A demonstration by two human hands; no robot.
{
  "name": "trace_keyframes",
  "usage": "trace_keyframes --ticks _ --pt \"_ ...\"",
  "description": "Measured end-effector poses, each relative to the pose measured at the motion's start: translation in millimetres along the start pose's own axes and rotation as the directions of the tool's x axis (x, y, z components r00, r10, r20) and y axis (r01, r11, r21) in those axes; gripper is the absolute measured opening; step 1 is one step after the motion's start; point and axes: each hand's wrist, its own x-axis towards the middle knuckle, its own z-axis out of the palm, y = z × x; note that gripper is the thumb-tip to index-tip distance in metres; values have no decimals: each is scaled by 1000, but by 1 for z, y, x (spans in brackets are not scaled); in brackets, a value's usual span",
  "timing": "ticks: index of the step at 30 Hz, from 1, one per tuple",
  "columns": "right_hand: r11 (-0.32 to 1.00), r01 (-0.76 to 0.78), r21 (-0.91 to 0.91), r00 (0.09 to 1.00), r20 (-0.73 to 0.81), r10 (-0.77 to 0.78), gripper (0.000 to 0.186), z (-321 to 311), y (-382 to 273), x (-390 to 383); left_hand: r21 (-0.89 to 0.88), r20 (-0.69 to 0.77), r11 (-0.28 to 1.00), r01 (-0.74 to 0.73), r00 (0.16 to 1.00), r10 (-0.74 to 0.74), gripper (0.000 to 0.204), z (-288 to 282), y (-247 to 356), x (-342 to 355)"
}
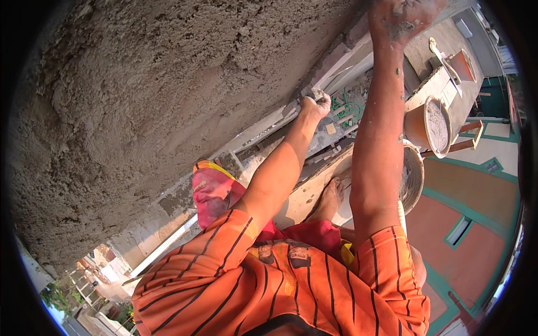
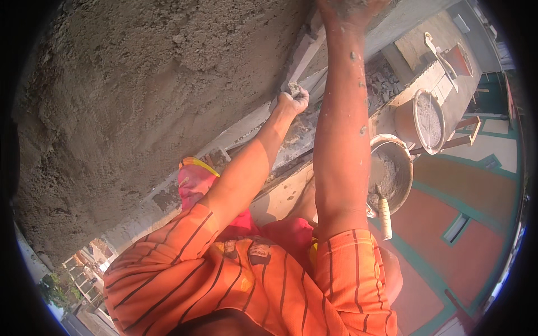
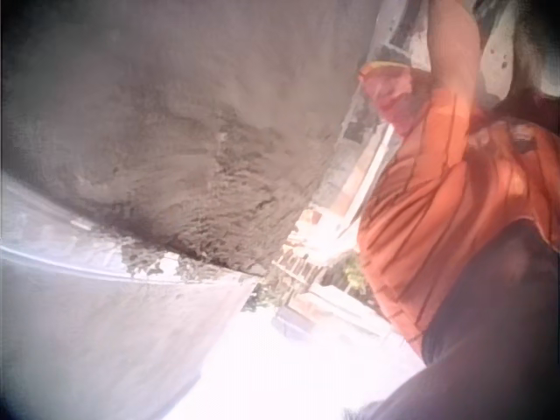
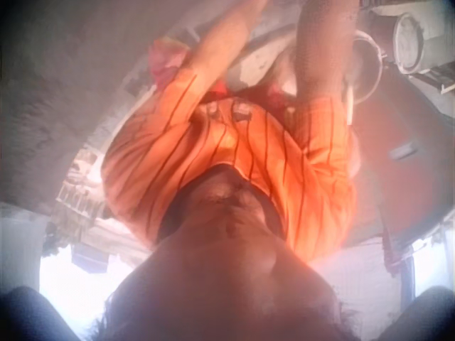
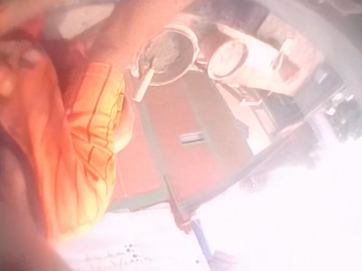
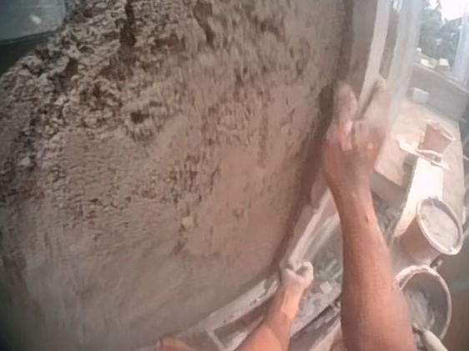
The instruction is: The person smooths wet cement on a curved wall using a long wooden straightedge, then scoops cement from a bucket with a trowel and applies it to the wall surface.
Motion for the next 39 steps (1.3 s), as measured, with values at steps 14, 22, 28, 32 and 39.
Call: trace_keyframes --ticks 14,22,28,32,39 --pt "829 -306 469 921 366 133 53 -38 -208 -174 -90 61 976 -200 977 206 24 -122 183 -103" --pt "751 -242 615 937 350 16 69 -42 -319 -190 -143 65 972 -186 978 197 23 -142 214 -177" --pt "830 -220 513 912 410 -12 60 -53 -281 -150 -206 171 962 -177 962 213 23 -168 185 -157" --pt "866 -192 462 906 423 -25 43 -51 -267 -125 -124 242 948 -293 918 316 24 -166 209 -125" --pt "947 -223 232 809 587 47 52 -73 -263 -57 -263 131 960 -100 982 138 36 -145 172 -110"
